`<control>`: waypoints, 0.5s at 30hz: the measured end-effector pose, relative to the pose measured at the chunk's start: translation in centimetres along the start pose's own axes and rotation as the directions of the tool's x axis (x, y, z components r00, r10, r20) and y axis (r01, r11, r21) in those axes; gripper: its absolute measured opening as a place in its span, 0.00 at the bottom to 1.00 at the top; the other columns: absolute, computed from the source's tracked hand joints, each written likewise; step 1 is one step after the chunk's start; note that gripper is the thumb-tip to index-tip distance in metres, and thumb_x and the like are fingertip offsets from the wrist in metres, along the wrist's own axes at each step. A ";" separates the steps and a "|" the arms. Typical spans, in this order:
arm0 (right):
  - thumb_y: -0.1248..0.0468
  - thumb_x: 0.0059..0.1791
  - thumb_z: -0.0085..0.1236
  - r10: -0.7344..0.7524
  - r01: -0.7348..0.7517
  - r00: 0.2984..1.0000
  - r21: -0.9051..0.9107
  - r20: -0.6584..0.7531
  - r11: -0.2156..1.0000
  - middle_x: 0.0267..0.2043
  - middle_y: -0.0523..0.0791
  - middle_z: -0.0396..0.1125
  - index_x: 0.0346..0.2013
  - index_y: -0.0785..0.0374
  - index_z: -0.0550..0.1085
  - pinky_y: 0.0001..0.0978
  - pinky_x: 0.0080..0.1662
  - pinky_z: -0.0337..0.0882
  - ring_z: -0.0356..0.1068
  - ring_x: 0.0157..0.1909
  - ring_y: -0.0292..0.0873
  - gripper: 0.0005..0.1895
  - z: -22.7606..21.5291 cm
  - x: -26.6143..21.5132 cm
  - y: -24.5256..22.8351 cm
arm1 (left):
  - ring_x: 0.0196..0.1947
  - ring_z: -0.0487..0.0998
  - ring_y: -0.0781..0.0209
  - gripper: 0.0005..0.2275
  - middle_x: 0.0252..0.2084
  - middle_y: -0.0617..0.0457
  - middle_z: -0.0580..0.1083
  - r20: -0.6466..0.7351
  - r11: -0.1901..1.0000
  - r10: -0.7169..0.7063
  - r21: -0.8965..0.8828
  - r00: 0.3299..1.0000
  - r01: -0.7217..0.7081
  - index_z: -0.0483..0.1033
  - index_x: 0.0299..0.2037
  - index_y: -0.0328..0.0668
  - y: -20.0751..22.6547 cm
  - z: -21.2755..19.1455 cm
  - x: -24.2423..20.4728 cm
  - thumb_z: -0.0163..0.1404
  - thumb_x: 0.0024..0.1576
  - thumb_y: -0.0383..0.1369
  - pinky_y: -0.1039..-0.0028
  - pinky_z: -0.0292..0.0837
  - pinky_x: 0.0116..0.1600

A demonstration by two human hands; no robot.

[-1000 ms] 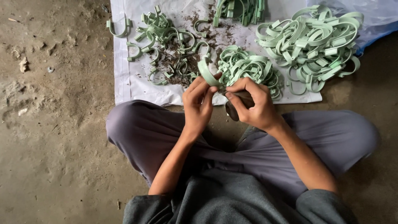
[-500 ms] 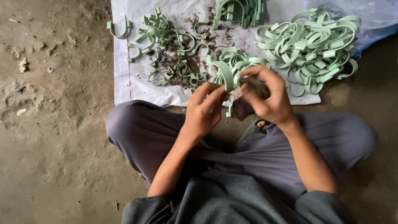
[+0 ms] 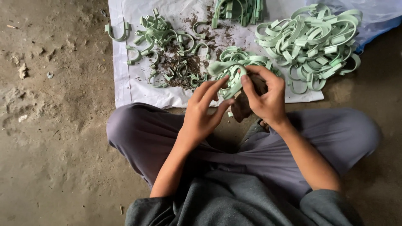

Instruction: Cleaning and organizing green plastic curved components by wiping them with a cloth and sorting them into piles on a sheet.

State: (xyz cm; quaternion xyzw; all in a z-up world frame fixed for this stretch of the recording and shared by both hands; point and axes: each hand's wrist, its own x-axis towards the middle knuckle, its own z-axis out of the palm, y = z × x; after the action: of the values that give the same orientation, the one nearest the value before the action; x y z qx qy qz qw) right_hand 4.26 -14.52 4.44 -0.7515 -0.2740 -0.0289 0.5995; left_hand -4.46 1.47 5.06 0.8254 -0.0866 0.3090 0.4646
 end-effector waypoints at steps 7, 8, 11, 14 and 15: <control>0.68 0.57 0.53 0.160 -0.162 0.987 0.126 0.027 0.979 0.16 0.34 0.54 0.29 0.63 0.72 0.19 0.29 0.51 0.51 0.26 0.25 0.11 0.1 0.6 -1.4 | 0.26 0.77 0.55 0.09 0.33 0.50 0.79 0.045 0.908 -0.245 -0.340 0.968 0.246 0.77 0.41 0.39 0.1 0.6 -0.4 0.62 0.56 0.32 0.68 0.73 0.36; 0.68 0.57 0.53 0.163 -0.165 0.986 0.127 0.027 0.978 0.16 0.34 0.54 0.29 0.63 0.72 0.19 0.29 0.51 0.51 0.26 0.25 0.11 0.1 0.5 -1.3 | 0.26 0.77 0.55 0.09 0.33 0.50 0.79 0.048 0.907 -0.247 -0.339 0.968 0.248 0.77 0.41 0.39 -0.2 0.8 -0.7 0.62 0.56 0.32 0.68 0.73 0.36; 0.69 0.57 0.53 0.187 -0.182 0.982 0.175 -0.016 0.968 0.18 0.34 0.54 0.30 0.65 0.70 0.17 0.30 0.51 0.53 0.30 0.24 0.11 0.2 0.4 -1.1 | 0.27 0.77 0.59 0.14 0.29 0.51 0.78 0.186 0.836 -0.278 -0.436 0.943 0.332 0.78 0.45 0.37 -0.6 1.4 -1.0 0.64 0.54 0.35 0.69 0.74 0.38; 0.69 0.57 0.53 0.179 -0.176 0.984 0.121 -0.018 0.977 0.18 0.40 0.62 0.31 0.65 0.72 0.21 0.30 0.55 0.53 0.30 0.26 0.10 0.4 0.5 -1.5 | 0.25 0.77 0.54 0.12 0.31 0.47 0.77 0.156 0.859 -0.271 -0.405 0.950 0.312 0.78 0.45 0.36 -0.3 1.4 -0.8 0.60 0.57 0.36 0.67 0.73 0.36; 0.70 0.57 0.54 0.165 -0.161 0.986 0.100 -0.032 0.982 0.18 0.41 0.61 0.31 0.66 0.71 0.22 0.31 0.57 0.55 0.31 0.26 0.09 0.5 0.4 -1.5 | 0.24 0.77 0.54 0.10 0.29 0.47 0.76 0.154 0.862 -0.269 -0.401 0.951 0.309 0.78 0.46 0.35 -0.3 1.5 -0.9 0.57 0.60 0.34 0.66 0.73 0.36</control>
State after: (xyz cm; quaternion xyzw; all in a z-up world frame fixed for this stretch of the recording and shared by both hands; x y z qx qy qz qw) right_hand 3.80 -13.68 5.80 -0.7406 -0.2005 0.0187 0.6410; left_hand -4.41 0.27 3.79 0.7227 -0.0478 0.1712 0.6679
